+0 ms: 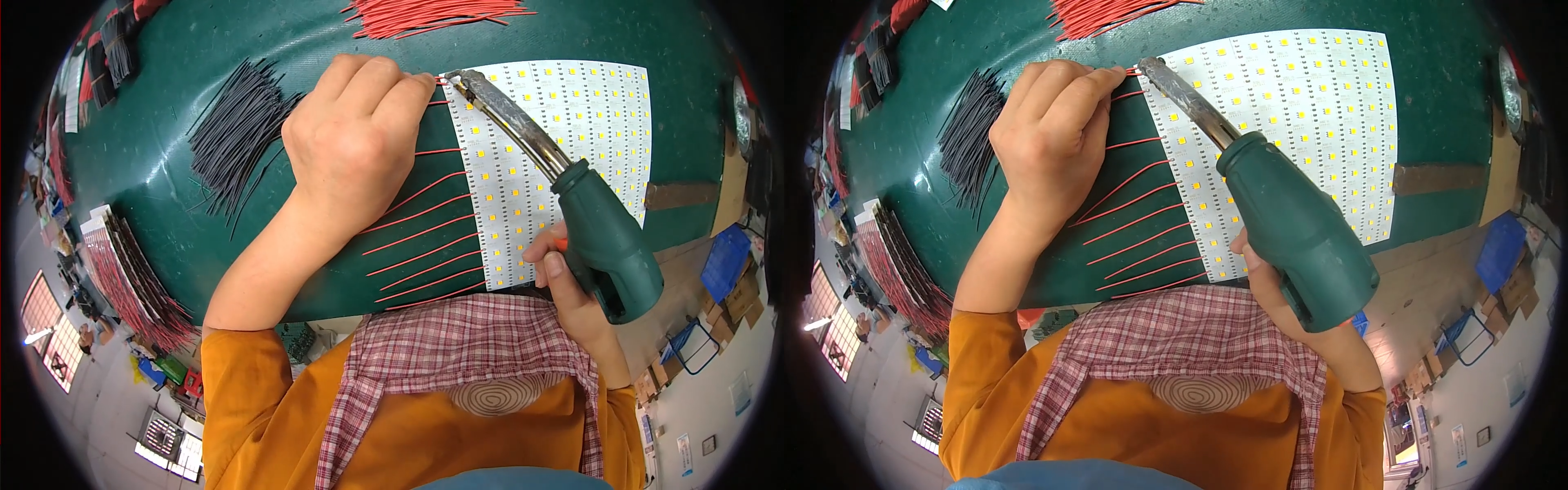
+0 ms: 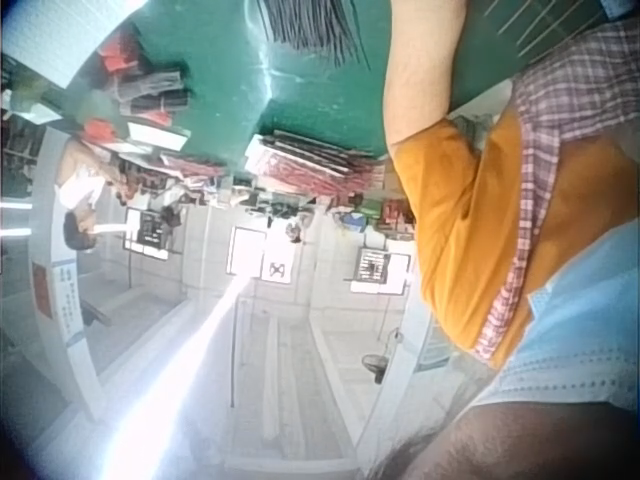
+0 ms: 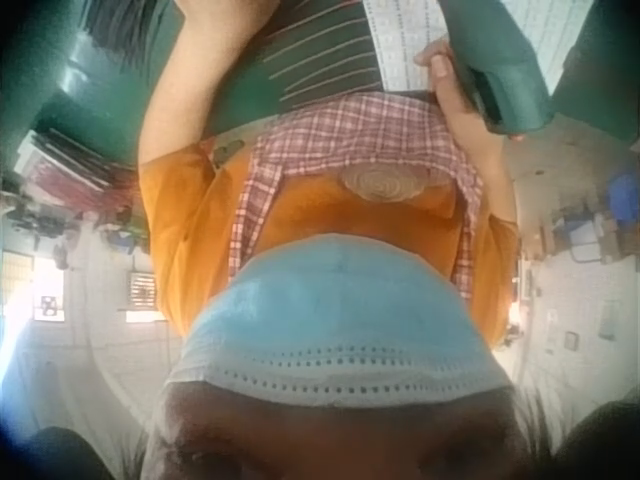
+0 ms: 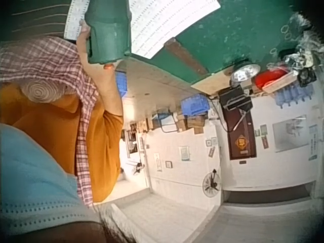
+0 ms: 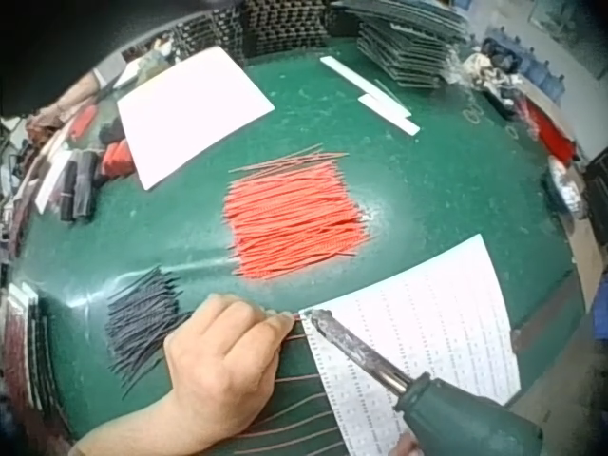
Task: Soldering multiple wires onto a large LED panel at a factory workbench.
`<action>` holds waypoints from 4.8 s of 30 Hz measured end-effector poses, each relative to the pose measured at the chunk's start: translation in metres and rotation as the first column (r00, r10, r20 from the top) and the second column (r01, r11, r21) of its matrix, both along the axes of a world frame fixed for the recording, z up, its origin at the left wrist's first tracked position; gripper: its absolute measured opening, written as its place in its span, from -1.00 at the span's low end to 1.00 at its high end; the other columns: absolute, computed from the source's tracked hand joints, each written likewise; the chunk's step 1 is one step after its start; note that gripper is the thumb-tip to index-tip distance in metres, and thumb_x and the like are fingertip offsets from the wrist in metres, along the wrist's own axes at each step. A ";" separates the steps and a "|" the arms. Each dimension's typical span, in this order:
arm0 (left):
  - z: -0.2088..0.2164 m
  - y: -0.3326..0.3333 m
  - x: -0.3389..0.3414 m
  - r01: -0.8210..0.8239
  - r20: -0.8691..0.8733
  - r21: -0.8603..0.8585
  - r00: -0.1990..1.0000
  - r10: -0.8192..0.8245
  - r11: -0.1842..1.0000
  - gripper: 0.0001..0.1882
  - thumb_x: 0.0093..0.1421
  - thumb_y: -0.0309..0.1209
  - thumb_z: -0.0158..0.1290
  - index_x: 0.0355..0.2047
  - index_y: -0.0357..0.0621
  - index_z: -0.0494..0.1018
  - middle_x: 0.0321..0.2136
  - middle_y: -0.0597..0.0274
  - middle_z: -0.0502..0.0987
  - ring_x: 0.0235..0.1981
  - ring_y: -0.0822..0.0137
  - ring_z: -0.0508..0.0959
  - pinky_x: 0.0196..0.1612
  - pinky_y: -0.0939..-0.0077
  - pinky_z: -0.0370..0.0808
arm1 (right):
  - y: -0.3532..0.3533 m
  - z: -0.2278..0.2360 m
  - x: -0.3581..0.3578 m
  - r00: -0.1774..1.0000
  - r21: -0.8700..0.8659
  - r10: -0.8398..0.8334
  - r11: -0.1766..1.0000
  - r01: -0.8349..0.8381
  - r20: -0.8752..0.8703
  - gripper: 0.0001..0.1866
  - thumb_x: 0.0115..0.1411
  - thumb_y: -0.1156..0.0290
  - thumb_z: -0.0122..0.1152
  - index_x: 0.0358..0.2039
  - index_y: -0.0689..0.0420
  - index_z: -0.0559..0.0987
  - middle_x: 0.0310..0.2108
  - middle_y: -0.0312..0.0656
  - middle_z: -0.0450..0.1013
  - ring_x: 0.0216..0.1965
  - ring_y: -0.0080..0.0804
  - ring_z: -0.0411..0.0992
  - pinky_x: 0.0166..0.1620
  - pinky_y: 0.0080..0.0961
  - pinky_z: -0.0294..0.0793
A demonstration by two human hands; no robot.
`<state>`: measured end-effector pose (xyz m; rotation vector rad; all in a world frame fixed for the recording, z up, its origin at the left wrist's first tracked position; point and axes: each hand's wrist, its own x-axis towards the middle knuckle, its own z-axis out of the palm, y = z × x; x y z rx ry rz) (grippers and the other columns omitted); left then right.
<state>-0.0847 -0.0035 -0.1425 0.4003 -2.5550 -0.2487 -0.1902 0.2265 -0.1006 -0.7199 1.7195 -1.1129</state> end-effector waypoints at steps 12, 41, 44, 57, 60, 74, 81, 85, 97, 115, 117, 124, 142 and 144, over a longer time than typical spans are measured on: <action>-0.010 -0.003 -0.001 0.004 -0.079 -0.127 0.997 -0.014 0.992 -0.86 -0.22 -0.51 0.07 -0.55 -0.09 0.50 -0.63 0.35 0.38 -0.54 0.37 0.43 -0.61 0.57 0.38 | 0.001 0.002 0.005 0.970 -0.049 -0.230 0.971 0.234 0.075 -0.70 0.18 0.47 0.00 -0.07 0.23 0.27 -0.46 -0.14 0.43 -0.61 -0.64 0.24 -0.51 -0.69 0.29; -0.011 0.005 -0.013 -0.011 -0.039 -0.106 0.999 0.007 0.994 -0.83 -0.23 -0.51 0.09 -0.52 -0.10 0.51 -0.62 0.35 0.36 -0.55 0.36 0.41 -0.60 0.54 0.37 | 0.004 -0.004 0.003 0.980 -0.016 -0.169 0.985 0.171 0.101 -0.89 0.17 0.53 0.04 -0.28 0.22 0.48 -0.38 -0.24 0.44 -0.34 -0.55 0.38 -0.25 -0.60 0.38; -0.011 0.005 -0.013 -0.018 -0.049 -0.137 0.999 0.011 0.990 -0.82 -0.24 -0.50 0.09 -0.52 -0.11 0.51 -0.61 0.35 0.37 -0.55 0.37 0.41 -0.63 0.56 0.36 | 0.003 -0.008 0.004 0.988 -0.036 -0.141 0.989 0.143 0.057 -0.85 0.19 0.49 0.01 -0.23 0.23 0.41 -0.40 -0.21 0.44 -0.45 -0.60 0.32 -0.36 -0.64 0.34; -0.011 0.008 -0.015 -0.017 -0.039 -0.215 0.999 0.009 0.976 -0.81 -0.24 -0.46 0.08 -0.51 -0.11 0.49 -0.58 0.37 0.38 -0.54 0.39 0.42 -0.66 0.60 0.35 | 0.001 -0.005 0.004 0.973 -0.094 -0.211 0.971 0.219 0.089 -0.74 0.19 0.49 -0.03 -0.11 0.25 0.28 -0.45 -0.14 0.43 -0.59 -0.63 0.25 -0.49 -0.69 0.29; -0.009 0.008 -0.014 -0.028 -0.023 -0.215 0.999 0.024 0.976 -0.82 -0.24 -0.46 0.07 -0.52 -0.11 0.49 -0.58 0.36 0.38 -0.53 0.38 0.42 -0.64 0.59 0.35 | 0.001 -0.004 0.004 0.970 -0.108 -0.224 0.966 0.234 0.097 -0.72 0.18 0.50 -0.02 -0.10 0.26 0.28 -0.46 -0.13 0.43 -0.61 -0.62 0.26 -0.50 -0.68 0.30; -0.008 0.009 -0.012 -0.008 0.053 -0.189 0.998 0.018 0.982 -0.79 -0.23 -0.44 0.06 -0.47 -0.09 0.50 -0.55 0.35 0.37 -0.48 0.37 0.42 -0.61 0.58 0.38 | 0.001 -0.011 0.007 0.965 -0.064 -0.225 0.970 0.235 0.136 -0.81 0.16 0.50 0.07 -0.20 0.24 0.45 -0.42 -0.25 0.45 -0.44 -0.62 0.35 -0.33 -0.61 0.39; -0.009 0.008 -0.013 -0.007 0.039 -0.198 0.999 0.015 0.980 -0.80 -0.22 -0.45 0.06 -0.48 -0.09 0.49 -0.55 0.35 0.37 -0.49 0.37 0.42 -0.62 0.58 0.37 | 0.002 -0.016 0.002 0.994 -0.108 -0.105 0.989 0.105 0.011 -0.79 0.17 0.49 -0.02 -0.17 0.25 0.34 -0.48 -0.14 0.43 -0.61 -0.64 0.25 -0.52 -0.68 0.27; -0.008 0.009 -0.012 -0.009 0.046 -0.185 0.999 0.018 0.983 -0.81 -0.22 -0.45 0.06 -0.49 -0.08 0.49 -0.55 0.36 0.37 -0.49 0.37 0.42 -0.62 0.58 0.37 | -0.002 -0.005 0.007 0.943 -0.086 -0.305 0.944 0.318 0.132 -0.71 0.16 0.50 -0.02 -0.10 0.26 0.29 -0.48 -0.13 0.43 -0.63 -0.64 0.25 -0.51 -0.69 0.29; 0.035 -0.034 0.028 -0.194 0.106 -0.151 0.972 0.211 0.969 -0.76 -0.08 -0.64 0.00 -0.39 -0.10 0.51 -0.46 0.21 0.47 -0.39 0.22 0.49 -0.38 0.42 0.44 | 0.016 -0.011 0.005 0.956 -0.085 -0.269 0.956 0.280 0.119 -0.68 0.17 0.49 -0.01 -0.07 0.28 0.29 -0.46 -0.15 0.43 -0.61 -0.63 0.26 -0.51 -0.67 0.31; -0.004 0.018 -0.006 0.011 0.004 -0.017 1.000 -0.011 1.000 -0.83 -0.24 -0.55 0.11 -0.54 -0.11 0.52 -0.59 0.35 0.39 -0.53 0.36 0.43 -0.58 0.53 0.39 | 0.020 -0.008 0.007 0.982 -0.013 -0.146 0.989 0.149 0.117 -0.90 0.14 0.58 0.05 -0.31 0.21 0.48 -0.40 -0.25 0.45 -0.40 -0.57 0.38 -0.34 -0.62 0.39; -0.004 0.018 -0.006 0.013 -0.004 -0.016 1.000 -0.013 1.000 -0.84 -0.24 -0.55 0.11 -0.54 -0.12 0.51 -0.59 0.35 0.39 -0.53 0.36 0.43 -0.58 0.53 0.39 | 0.021 -0.008 0.008 0.984 -0.027 -0.144 0.989 0.147 0.109 -0.90 0.14 0.58 0.05 -0.31 0.21 0.48 -0.39 -0.24 0.45 -0.40 -0.57 0.39 -0.34 -0.62 0.39; -0.006 0.018 -0.006 0.004 -0.012 -0.049 1.000 -0.005 0.999 -0.84 -0.25 -0.54 0.12 -0.55 -0.12 0.50 -0.59 0.35 0.39 -0.55 0.37 0.42 -0.60 0.54 0.37 | 0.022 -0.010 0.004 1.000 -0.002 -0.023 1.000 0.023 -0.012 -0.83 0.09 0.63 0.08 -0.27 0.22 0.49 -0.39 -0.20 0.46 -0.35 -0.48 0.44 -0.30 -0.57 0.45; 0.008 0.028 -0.003 -0.027 0.130 0.008 0.991 0.026 1.000 -0.79 -0.17 -0.59 0.13 -0.44 -0.13 0.50 -0.56 0.26 0.39 -0.49 0.25 0.43 -0.50 0.42 0.40 | 0.047 -0.001 -0.059 0.659 -0.305 -0.748 0.647 0.699 -0.076 -0.76 0.12 0.52 0.09 -0.17 0.28 0.41 -0.54 -0.24 0.45 -0.62 -0.65 0.31 -0.54 -0.70 0.28; 0.010 0.028 -0.008 -0.010 0.111 0.003 0.994 0.009 1.000 -0.80 -0.17 -0.59 0.11 -0.46 -0.14 0.48 -0.55 0.25 0.38 -0.49 0.24 0.42 -0.49 0.42 0.39 | 0.061 0.005 -0.099 0.540 -0.456 -0.803 0.591 0.666 -0.251 -0.76 0.13 0.47 0.08 -0.19 0.28 0.42 -0.55 -0.25 0.46 -0.63 -0.66 0.31 -0.54 -0.69 0.28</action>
